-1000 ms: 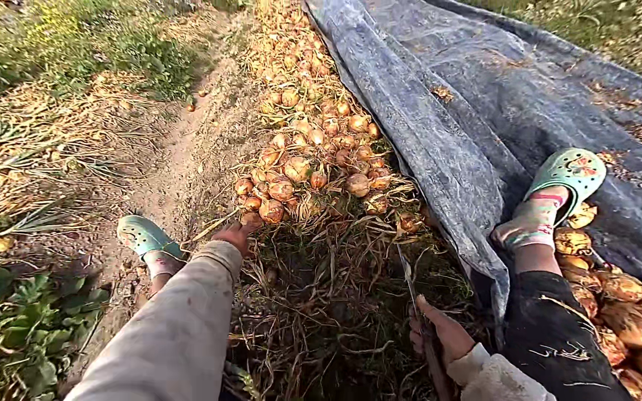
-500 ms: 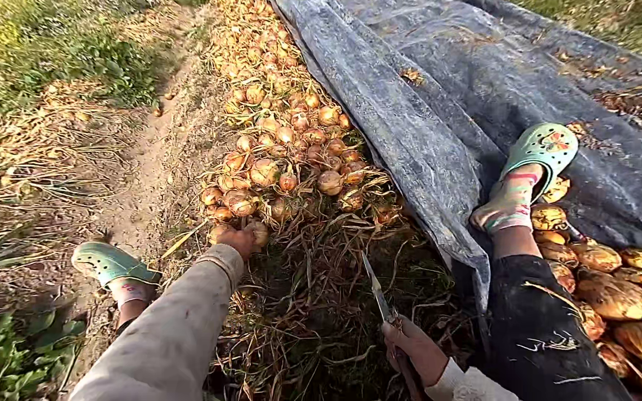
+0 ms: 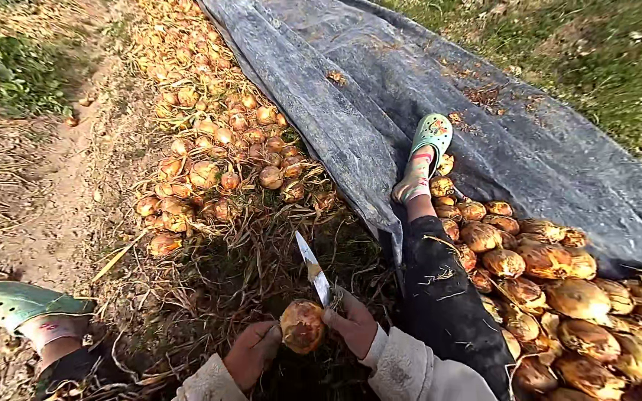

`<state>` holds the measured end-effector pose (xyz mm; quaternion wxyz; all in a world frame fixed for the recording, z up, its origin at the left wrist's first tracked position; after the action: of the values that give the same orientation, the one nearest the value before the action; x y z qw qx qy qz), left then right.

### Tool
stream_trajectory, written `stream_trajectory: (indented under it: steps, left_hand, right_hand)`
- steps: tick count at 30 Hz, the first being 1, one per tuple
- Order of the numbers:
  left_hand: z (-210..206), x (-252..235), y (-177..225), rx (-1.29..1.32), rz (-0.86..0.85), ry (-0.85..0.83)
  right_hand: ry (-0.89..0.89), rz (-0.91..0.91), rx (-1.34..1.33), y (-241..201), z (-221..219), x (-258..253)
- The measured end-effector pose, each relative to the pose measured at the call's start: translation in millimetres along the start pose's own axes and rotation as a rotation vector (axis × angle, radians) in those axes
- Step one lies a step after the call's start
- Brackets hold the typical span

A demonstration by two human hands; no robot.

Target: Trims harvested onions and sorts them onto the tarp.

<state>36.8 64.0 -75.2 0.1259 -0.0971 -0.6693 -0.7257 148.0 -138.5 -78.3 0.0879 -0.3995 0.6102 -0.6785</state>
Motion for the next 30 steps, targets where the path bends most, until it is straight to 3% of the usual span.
stream_trajectory:
  steps: [5, 7, 10, 13, 15, 19, 22, 24, 27, 30]
  left_hand:
    - [11.3, -2.0, 23.9, -0.071, 0.177, -0.331]
    - [8.0, -0.9, 26.0, -0.075, 0.242, -0.361]
    - [-0.1, -0.5, 16.7, -0.189, 0.203, -0.229]
    - [-6.1, -3.3, 21.9, -0.521, 0.011, -0.136]
    - [-10.1, -8.2, 38.6, -0.747, 0.038, -0.115]
    - [-8.9, -23.1, 59.3, -0.847, -0.073, 0.234]
    - [-23.7, -32.5, 66.6, -0.956, -0.271, 0.373]
    - [-40.8, -35.1, 64.5, -1.044, -0.287, 0.231]
    - [-67.9, -33.7, 60.8, -1.053, 0.002, -0.279]
    - [-82.1, -38.3, 44.7, -1.037, 0.196, -0.515]
  right_hand:
    - [-0.089, -0.096, -0.037, 4.5, -0.2, 3.0]
    - [-0.112, -0.173, -0.061, 6.7, -2.1, 2.7]
    - [-0.106, -0.284, -0.089, 14.1, -3.6, 0.8]
    - [-0.078, -0.391, -0.142, 17.0, -3.8, -2.6]
    - [-0.072, -0.402, -0.146, 13.9, -5.2, -1.1]
    - [-0.070, -0.373, -0.173, 11.7, -7.2, 0.0]
    - [-0.062, -0.472, -0.308, 22.8, -7.2, -8.2]
    - [-0.105, -0.455, -0.434, 32.6, -9.4, -11.0]
    - [-0.051, -0.494, -0.601, 41.1, -13.9, -12.0]
    - [0.072, -0.678, -0.568, 53.0, -24.2, -7.1]
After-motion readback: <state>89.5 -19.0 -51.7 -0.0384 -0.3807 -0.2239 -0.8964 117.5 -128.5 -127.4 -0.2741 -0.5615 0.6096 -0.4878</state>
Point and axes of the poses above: each hand's wrist, its own x-axis away from the middle knuckle, its own z-axis out of the back of the hand, y = z × x, the point moved 2 cm from there along -x, towards the middle knuckle, and after that the axes turned 8 degrees about -z, right-handed, at the moved point
